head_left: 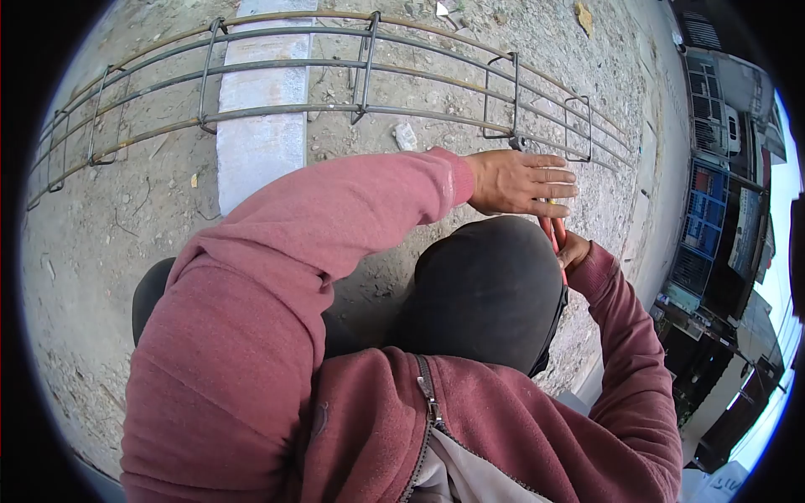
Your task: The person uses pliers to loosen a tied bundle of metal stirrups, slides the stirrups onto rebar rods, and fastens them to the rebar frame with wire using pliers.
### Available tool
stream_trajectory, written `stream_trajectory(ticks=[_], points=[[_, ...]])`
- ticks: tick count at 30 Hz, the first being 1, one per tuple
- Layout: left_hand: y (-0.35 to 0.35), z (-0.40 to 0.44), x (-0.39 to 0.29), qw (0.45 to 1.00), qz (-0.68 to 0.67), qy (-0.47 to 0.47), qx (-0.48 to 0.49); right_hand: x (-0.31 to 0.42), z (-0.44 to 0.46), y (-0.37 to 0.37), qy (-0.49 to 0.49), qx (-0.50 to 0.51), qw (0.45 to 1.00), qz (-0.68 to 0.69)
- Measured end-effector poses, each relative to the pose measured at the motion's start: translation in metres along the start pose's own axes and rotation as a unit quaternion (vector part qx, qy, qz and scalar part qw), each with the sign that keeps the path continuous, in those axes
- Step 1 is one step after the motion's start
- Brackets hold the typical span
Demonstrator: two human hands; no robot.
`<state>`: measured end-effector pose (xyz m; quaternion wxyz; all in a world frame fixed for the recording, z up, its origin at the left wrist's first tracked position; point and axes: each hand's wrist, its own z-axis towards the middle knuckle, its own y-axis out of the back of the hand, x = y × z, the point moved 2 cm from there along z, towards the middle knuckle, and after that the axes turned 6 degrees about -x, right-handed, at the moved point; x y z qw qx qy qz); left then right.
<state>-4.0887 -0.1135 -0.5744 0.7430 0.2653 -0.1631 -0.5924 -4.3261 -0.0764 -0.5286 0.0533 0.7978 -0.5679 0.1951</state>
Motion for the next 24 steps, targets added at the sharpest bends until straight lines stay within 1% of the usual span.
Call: stream_trajectory(ticks=[1, 2, 3, 4, 5, 6, 7, 8, 9, 10, 11, 12, 13, 14, 15, 16, 17, 18, 19, 20, 21, 22, 24], points=[[-0.018, 0.003, -0.015, 0.999, 0.011, -0.023, -0.044, 0.001, 0.001, 0.003, -0.003, 0.001, 1.0, -0.011], [-0.036, 0.013, -0.028, 0.997, 0.028, 0.02, -0.069, 0.011, -0.006, -0.024, 0.005, -0.01, 1.0, -0.017], [-0.039, 0.024, -0.024, 0.999, 0.022, 0.049, -0.007, 0.018, -0.012, -0.037, 0.011, -0.024, 0.999, -0.022], [-0.04, 0.035, -0.022, 0.995, 0.013, 0.078, 0.054, 0.017, 0.0, -0.017, 0.025, -0.014, 0.985, -0.172], [-0.041, 0.044, -0.022, 0.987, 0.002, 0.108, 0.115, 0.009, -0.004, 0.005, 0.081, -0.141, 0.941, -0.297], [-0.046, 0.049, -0.016, 0.992, 0.008, 0.118, 0.053, 0.021, -0.017, -0.029, 0.135, -0.262, 0.863, -0.411], [-0.046, 0.052, -0.015, 0.98, -0.01, 0.141, 0.138, 0.027, -0.027, -0.051, 0.182, -0.375, 0.752, -0.51], [-0.044, 0.059, -0.015, 0.962, -0.031, 0.159, 0.221, 0.016, -0.025, -0.049, 0.213, -0.42, 0.676, -0.567], [-0.044, 0.065, -0.017, 0.936, -0.051, 0.173, 0.303, 0.01, -0.024, -0.044, 0.196, -0.421, 0.672, -0.577], [-0.045, 0.068, -0.015, 0.921, -0.064, 0.2, 0.329, 0.008, -0.02, -0.04, 0.181, -0.418, 0.668, -0.588], [-0.041, 0.071, -0.015, 0.924, -0.046, 0.206, 0.32, 0.009, -0.016, -0.038, 0.169, -0.412, 0.664, -0.6], [-0.032, 0.073, -0.014, 0.925, -0.026, 0.212, 0.313, 0.013, -0.018, -0.04, 0.19, -0.417, 0.633, -0.624], [-0.027, 0.073, -0.016, 0.927, -0.009, 0.219, 0.304, 0.014, -0.018, -0.038, 0.164, -0.388, 0.736, -0.53], [-0.031, 0.069, -0.018, 0.944, 0.047, 0.186, 0.27, 0.016, -0.017, -0.035, 0.132, -0.351, 0.823, -0.426], [-0.036, 0.06, -0.023, 0.981, 0.052, 0.144, 0.121, 0.014, -0.017, -0.031, 0.097, -0.307, 0.894, -0.312], [-0.041, 0.045, -0.031, 0.993, 0.055, 0.1, -0.031, 0.005, -0.01, -0.017, 0.163, -0.225, 0.907, -0.317], [-0.041, 0.03, -0.035, 0.98, 0.061, 0.053, -0.181, -0.009, 0.006, 0.007, 0.229, -0.139, 0.909, -0.319], [-0.042, 0.022, -0.041, 0.987, 0.067, 0.057, -0.134, -0.009, 0.011, 0.005, 0.234, -0.085, 0.93, -0.27], [-0.046, 0.018, -0.04, 0.988, 0.071, 0.06, -0.123, -0.002, 0.011, -0.015, 0.231, -0.031, 0.948, -0.218], [-0.052, 0.019, -0.04, 0.989, 0.072, 0.062, -0.113, 0.001, 0.003, -0.032, 0.163, -0.015, 0.98, -0.114], [-0.053, 0.021, -0.039, 0.99, 0.072, 0.064, -0.105, 0.005, -0.004, -0.049, 0.091, 0.0, 0.996, -0.009], [-0.053, 0.023, -0.035, 0.987, 0.055, 0.045, -0.141, 0.001, 0.001, -0.045, 0.101, 0.008, 0.994, -0.047], [-0.057, 0.025, -0.033, 0.992, 0.037, 0.025, -0.117, -0.009, 0.016, -0.032, 0.123, 0.018, 0.985, -0.12]])
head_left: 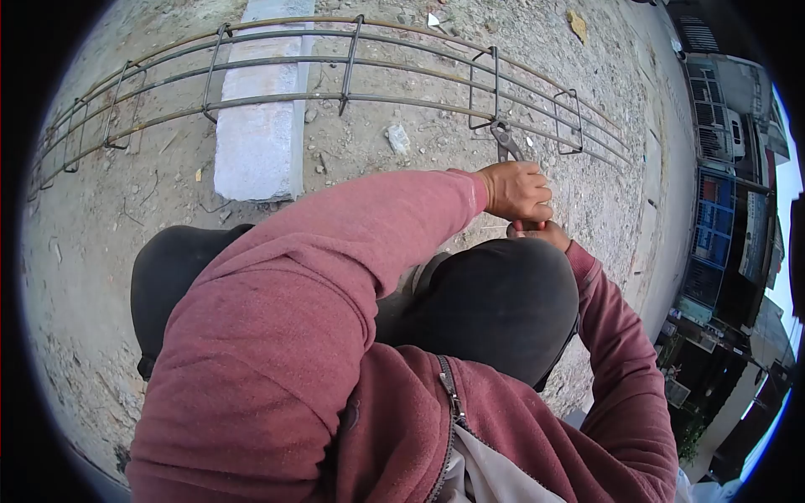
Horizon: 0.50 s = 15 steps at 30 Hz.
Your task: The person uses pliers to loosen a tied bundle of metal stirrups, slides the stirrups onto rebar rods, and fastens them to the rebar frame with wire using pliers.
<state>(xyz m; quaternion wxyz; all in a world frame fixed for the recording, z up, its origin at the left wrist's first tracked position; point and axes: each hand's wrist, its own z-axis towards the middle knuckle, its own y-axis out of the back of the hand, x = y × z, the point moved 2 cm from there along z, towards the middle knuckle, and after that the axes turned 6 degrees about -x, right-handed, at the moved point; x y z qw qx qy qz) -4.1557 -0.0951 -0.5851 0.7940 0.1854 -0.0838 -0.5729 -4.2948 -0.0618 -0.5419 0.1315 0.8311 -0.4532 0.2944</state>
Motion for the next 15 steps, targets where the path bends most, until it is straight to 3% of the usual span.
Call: stream_trajectory(ticks=[2, 6, 9, 11, 12, 14, 15], points=[[0.0, 0.002, 0.002, 1.0, -0.016, -0.016, 0.0, -0.007, 0.007, 0.004, 0.0, 0.029, 1.0, -0.008], [-0.001, 0.007, 0.003, 0.981, -0.067, 0.029, 0.18, -0.012, 0.008, 0.006, -0.02, 0.083, 0.994, 0.073], [0.002, 0.03, 0.007, 0.91, -0.098, 0.127, 0.381, 0.008, -0.006, 0.007, -0.04, -0.126, 0.983, -0.128], [0.016, 0.059, 0.007, 0.84, -0.056, 0.188, 0.507, -0.001, -0.005, 0.02, 0.066, -0.252, 0.907, -0.33], [0.01, 0.063, 0.006, 0.825, -0.048, 0.204, 0.525, 0.001, -0.011, 0.021, 0.113, -0.314, 0.843, -0.421], [0.014, 0.057, 0.004, 0.92, 0.032, 0.145, 0.362, 0.005, -0.024, 0.029, 0.022, -0.246, 0.951, -0.185], [0.014, 0.048, 0.005, 0.948, 0.066, 0.13, 0.284, 0.013, -0.028, 0.028, -0.02, -0.201, 0.978, -0.058]])
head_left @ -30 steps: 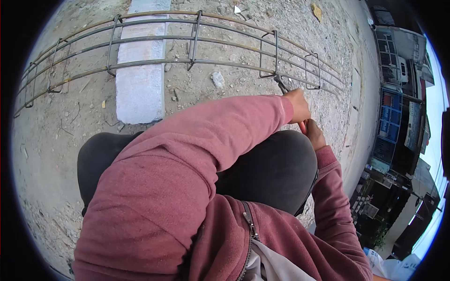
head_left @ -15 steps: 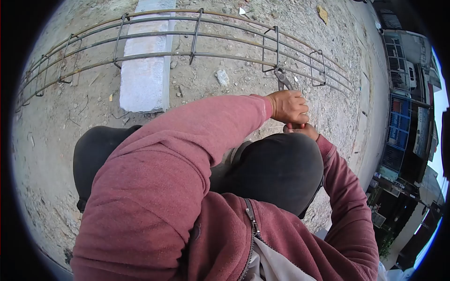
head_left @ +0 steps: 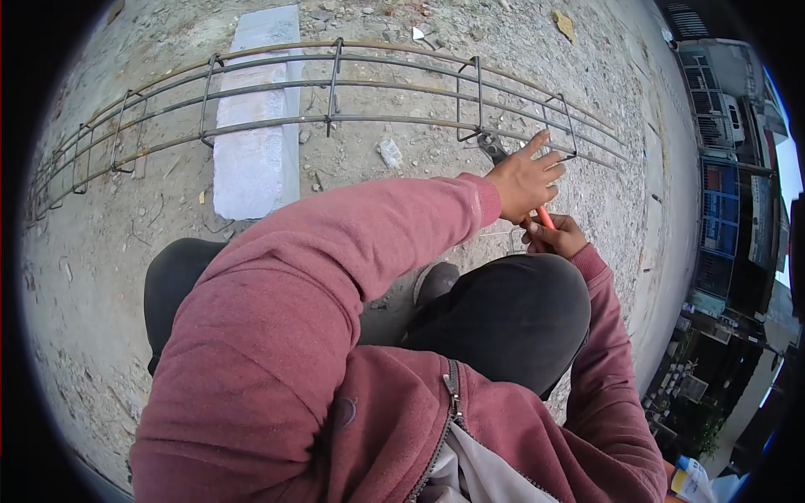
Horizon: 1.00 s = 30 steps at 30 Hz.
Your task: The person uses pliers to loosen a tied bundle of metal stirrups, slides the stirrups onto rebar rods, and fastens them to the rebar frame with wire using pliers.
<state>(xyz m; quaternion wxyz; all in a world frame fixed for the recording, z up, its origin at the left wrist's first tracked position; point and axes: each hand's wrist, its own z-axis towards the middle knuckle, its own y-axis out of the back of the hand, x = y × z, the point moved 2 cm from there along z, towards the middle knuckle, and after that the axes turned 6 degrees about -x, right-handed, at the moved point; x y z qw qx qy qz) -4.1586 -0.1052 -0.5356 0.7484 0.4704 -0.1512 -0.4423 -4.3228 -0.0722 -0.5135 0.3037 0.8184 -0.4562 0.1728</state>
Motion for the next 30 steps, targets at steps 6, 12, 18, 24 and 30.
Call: stream_trajectory(ticks=[6, 12, 18, 24, 30], points=[[-0.043, -0.057, -0.013, 0.965, -0.161, 0.132, -0.161, -0.071, 0.033, 0.003, 0.04, 0.189, 0.967, 0.165], [-0.12, -0.068, -0.018, 0.605, -0.57, 0.552, -0.055, -0.121, 0.057, -0.046, 0.079, -0.037, 0.985, 0.146], [-0.107, -0.077, 0.015, 0.547, -0.603, 0.578, 0.044, -0.163, 0.073, -0.038, 0.074, 0.046, 0.959, 0.268], [-0.087, -0.046, 0.005, 0.417, -0.674, 0.607, -0.056, -0.141, 0.084, 0.007, 0.382, -0.191, 0.899, -0.093], [-0.068, -0.015, 0.01, 0.563, -0.624, 0.519, -0.157, -0.065, 0.11, -0.056, 0.215, 0.219, 0.885, 0.349]])
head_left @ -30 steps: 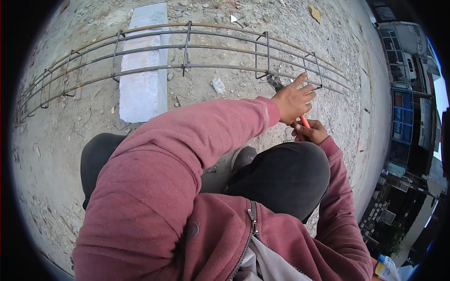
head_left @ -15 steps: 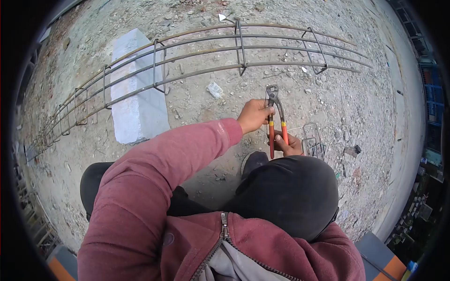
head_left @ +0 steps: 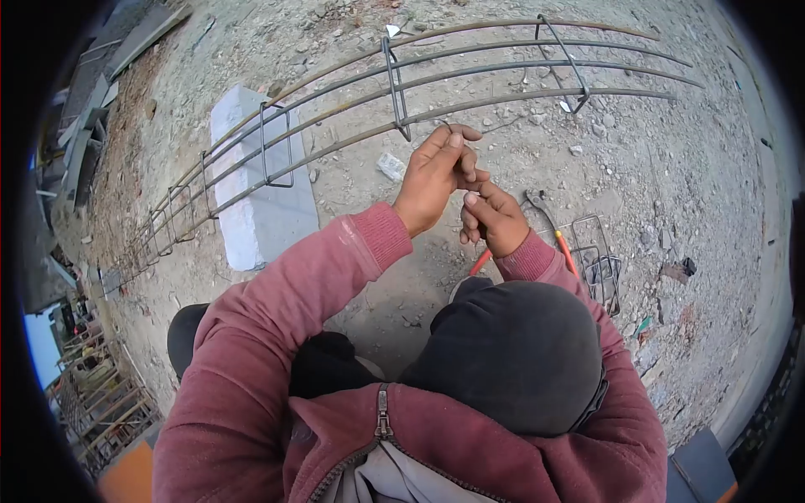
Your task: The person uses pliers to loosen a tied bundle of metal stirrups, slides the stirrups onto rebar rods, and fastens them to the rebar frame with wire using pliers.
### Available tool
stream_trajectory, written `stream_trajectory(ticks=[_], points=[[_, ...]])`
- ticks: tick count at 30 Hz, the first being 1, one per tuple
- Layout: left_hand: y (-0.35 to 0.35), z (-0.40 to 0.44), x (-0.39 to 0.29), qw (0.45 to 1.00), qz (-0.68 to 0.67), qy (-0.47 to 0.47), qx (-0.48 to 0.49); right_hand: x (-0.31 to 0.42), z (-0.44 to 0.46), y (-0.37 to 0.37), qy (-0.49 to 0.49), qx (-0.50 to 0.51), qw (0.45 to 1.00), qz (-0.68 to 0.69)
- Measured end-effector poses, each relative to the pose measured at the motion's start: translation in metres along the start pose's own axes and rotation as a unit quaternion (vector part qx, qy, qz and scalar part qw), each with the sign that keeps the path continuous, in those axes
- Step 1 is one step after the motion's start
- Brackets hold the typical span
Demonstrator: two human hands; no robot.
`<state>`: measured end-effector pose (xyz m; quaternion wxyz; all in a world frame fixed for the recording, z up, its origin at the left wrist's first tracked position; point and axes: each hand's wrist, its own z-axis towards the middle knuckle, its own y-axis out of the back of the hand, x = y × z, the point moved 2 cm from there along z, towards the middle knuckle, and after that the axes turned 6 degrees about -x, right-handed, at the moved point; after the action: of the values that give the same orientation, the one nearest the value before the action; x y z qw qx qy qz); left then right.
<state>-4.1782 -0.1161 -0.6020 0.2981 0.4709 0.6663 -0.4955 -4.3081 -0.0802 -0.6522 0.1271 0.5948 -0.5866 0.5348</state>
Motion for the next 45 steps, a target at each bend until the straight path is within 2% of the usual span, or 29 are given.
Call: stream_trajectory(ticks=[1, 4, 5, 8, 9, 12, 13, 15, 16, 17, 19, 20, 23, 25, 27, 28, 29, 30, 32, 33, 36, 37, 40, 44, 45], points=[[0.008, 0.002, -0.012, 1.0, 0.026, 0.007, 0.003, 0.002, 0.01, -0.004, 0.007, -0.005, 1.0, -0.007], [0.024, 0.0, -0.042, 0.996, 0.09, 0.018, 0.022, 0.026, 0.008, -0.011, 0.22, -0.058, 0.955, -0.192], [0.027, -0.003, -0.051, 0.991, 0.126, 0.047, 0.03, 0.035, 0.005, -0.017, 0.254, -0.048, 0.937, -0.235], [0.039, -0.015, -0.079, 0.971, 0.159, 0.173, 0.043, 0.047, 0.011, -0.019, 0.266, 0.072, 0.917, -0.29], [0.047, -0.016, -0.091, 0.961, 0.162, 0.214, 0.064, 0.053, 0.013, -0.025, 0.275, 0.084, 0.918, -0.275], [0.057, -0.011, -0.128, 0.95, 0.187, 0.219, 0.121, 0.082, 0.024, -0.033, 0.195, 0.117, 0.931, -0.287], [0.059, -0.008, -0.147, 0.934, 0.264, 0.2, 0.136, 0.091, 0.03, -0.034, 0.233, 0.098, 0.921, -0.296], [0.083, 0.008, -0.18, 0.881, 0.45, 0.093, 0.11, 0.121, 0.035, -0.03, 0.263, 0.021, 0.917, -0.3], [0.101, 0.02, -0.186, 0.877, 0.475, 0.027, 0.069, 0.136, 0.035, -0.027, 0.238, -0.042, 0.943, -0.23], [0.11, 0.031, -0.196, 0.82, 0.566, -0.054, 0.062, 0.148, 0.04, -0.023, 0.246, -0.077, 0.956, -0.138], [0.11, 0.056, -0.198, 0.803, 0.582, -0.114, 0.054, 0.182, 0.049, -0.031, 0.294, -0.165, 0.937, -0.088], [0.104, 0.068, -0.194, 0.804, 0.574, -0.15, 0.049, 0.199, 0.051, -0.04, 0.307, -0.154, 0.934, -0.095], [0.104, 0.117, -0.167, 0.759, 0.631, -0.134, 0.082, 0.228, 0.06, -0.062, 0.319, -0.143, 0.924, -0.158], [0.11, 0.132, -0.146, 0.816, 0.552, -0.129, 0.115, 0.238, 0.067, -0.068, 0.313, -0.162, 0.903, -0.246], [0.109, 0.138, -0.14, 0.853, 0.488, -0.108, 0.149, 0.239, 0.064, -0.066, 0.248, -0.21, 0.819, -0.472], [0.104, 0.136, -0.144, 0.828, 0.528, -0.112, 0.15, 0.241, 0.063, -0.066, 0.208, -0.233, 0.757, -0.574], [0.108, 0.144, -0.142, 0.838, 0.507, -0.131, 0.156, 0.242, 0.06, -0.067, 0.175, -0.248, 0.697, -0.65], [0.113, 0.148, -0.14, 0.848, 0.484, -0.148, 0.161, 0.239, 0.058, -0.071, 0.162, -0.257, 0.664, -0.683], [0.126, 0.159, -0.138, 0.866, 0.46, -0.114, 0.157, 0.233, 0.06, -0.08, 0.13, -0.27, 0.593, -0.747], [0.13, 0.163, -0.138, 0.875, 0.448, -0.097, 0.156, 0.231, 0.063, -0.089, 0.094, -0.255, 0.567, -0.778], [0.136, 0.169, -0.132, 0.902, 0.385, -0.093, 0.172, 0.211, 0.083, -0.098, 0.087, -0.243, 0.508, -0.822], [0.136, 0.169, -0.13, 0.905, 0.367, -0.107, 0.183, 0.207, 0.086, -0.108, 0.065, -0.235, 0.522, -0.818], [0.142, 0.173, -0.125, 0.957, 0.243, 0.004, 0.16, 0.177, 0.112, -0.1, 0.072, -0.236, 0.529, -0.812], [0.138, 0.171, -0.125, 0.958, 0.256, -0.013, 0.129, 0.149, 0.137, -0.091, 0.087, -0.243, 0.639, -0.725], [0.142, 0.178, -0.121, 0.941, 0.314, -0.039, 0.12, 0.141, 0.146, -0.086, 0.061, -0.265, 0.69, -0.671]])
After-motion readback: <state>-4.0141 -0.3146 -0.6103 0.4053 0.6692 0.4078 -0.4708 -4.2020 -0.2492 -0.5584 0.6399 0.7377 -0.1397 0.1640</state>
